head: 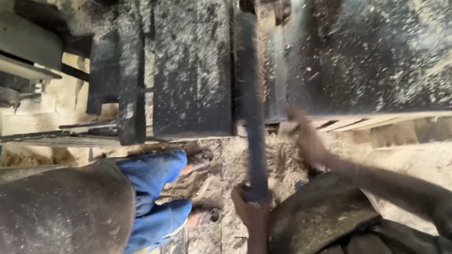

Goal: The person saws a log using a large vertical band saw, guiding the wood through the blade by hand with the help of another person while managing the movement and placement of the cut pieces.

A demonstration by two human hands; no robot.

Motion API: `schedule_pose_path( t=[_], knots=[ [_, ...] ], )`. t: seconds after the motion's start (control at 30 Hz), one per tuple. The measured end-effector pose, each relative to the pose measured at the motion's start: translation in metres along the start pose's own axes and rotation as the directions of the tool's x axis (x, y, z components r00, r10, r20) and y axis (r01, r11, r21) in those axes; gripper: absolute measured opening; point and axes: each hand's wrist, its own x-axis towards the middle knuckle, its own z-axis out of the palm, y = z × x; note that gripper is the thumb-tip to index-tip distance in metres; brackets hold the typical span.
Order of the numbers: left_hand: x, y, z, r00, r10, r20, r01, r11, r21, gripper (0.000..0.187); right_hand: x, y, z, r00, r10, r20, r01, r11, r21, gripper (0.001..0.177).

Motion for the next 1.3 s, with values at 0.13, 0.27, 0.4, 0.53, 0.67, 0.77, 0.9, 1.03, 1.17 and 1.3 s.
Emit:
schedule_pose_path(
  t=[0.13, 0.27, 0.4, 0.53, 0.67, 0.77, 0.9, 1.03, 1.17, 1.3],
  knots=[
    [-0.056, -0.034, -0.044, 0.929, 0.362, -0.08, -0.364, 0.931, -0.02, 0.076, -0.096, -0.036, 0.055, 0.891, -0.334, 0.308, 0.394, 0.905, -0.159, 0.11],
    [-0.048, -0.039, -0.051, 0.947, 0.322, 0.002, -0.321, 0.945, -0.067, 0.079, -0.102, -0.068, 0.078, 0.927, -0.201, 0.317, 0.269, 0.944, -0.189, 0.119],
    [0.017, 0.024, -0.024, 0.998, -0.043, 0.055, 0.055, 0.969, -0.241, 0.101, -0.003, -0.098, 0.078, 0.963, -0.126, 0.236, 0.146, 0.987, -0.068, 0.124],
    [0.081, 0.08, -0.011, 0.983, 0.185, -0.016, -0.185, 0.983, -0.012, 0.1, 0.079, -0.115, 0.061, 0.971, 0.102, 0.218, -0.083, 0.992, -0.093, 0.129],
    [0.059, 0.109, 0.03, 0.927, 0.332, -0.177, -0.368, 0.898, -0.243, 0.078, 0.09, -0.122, 0.04, 0.961, -0.101, 0.259, 0.109, 0.994, -0.018, 0.117],
    [0.009, 0.12, 0.056, 0.883, 0.469, -0.022, -0.437, 0.806, -0.399, 0.072, 0.036, -0.133, -0.006, 0.818, -0.345, 0.459, 0.287, 0.938, 0.195, 0.115],
    [-0.004, 0.129, 0.075, 0.926, 0.281, 0.25, -0.154, 0.889, -0.43, 0.081, -0.135, -0.107, -0.166, 0.91, -0.356, 0.214, 0.369, 0.929, -0.025, 0.074],
    [0.038, 0.139, 0.123, 0.733, -0.074, 0.676, 0.372, 0.876, -0.307, 0.093, -0.152, -0.066, -0.308, 0.864, -0.258, -0.432, 0.105, 0.932, -0.347, 0.066],
    [0.064, 0.168, 0.195, 0.339, -0.082, 0.937, 0.634, 0.756, -0.163, 0.098, -0.134, -0.012, -0.335, 0.893, 0.214, -0.395, -0.222, 0.975, 0.026, 0.089],
    [0.067, 0.184, 0.212, 0.345, 0.111, 0.932, 0.661, 0.676, -0.325, 0.088, -0.128, -0.009, -0.289, 0.955, 0.292, -0.057, -0.297, 0.947, -0.125, 0.102]
  ],
)
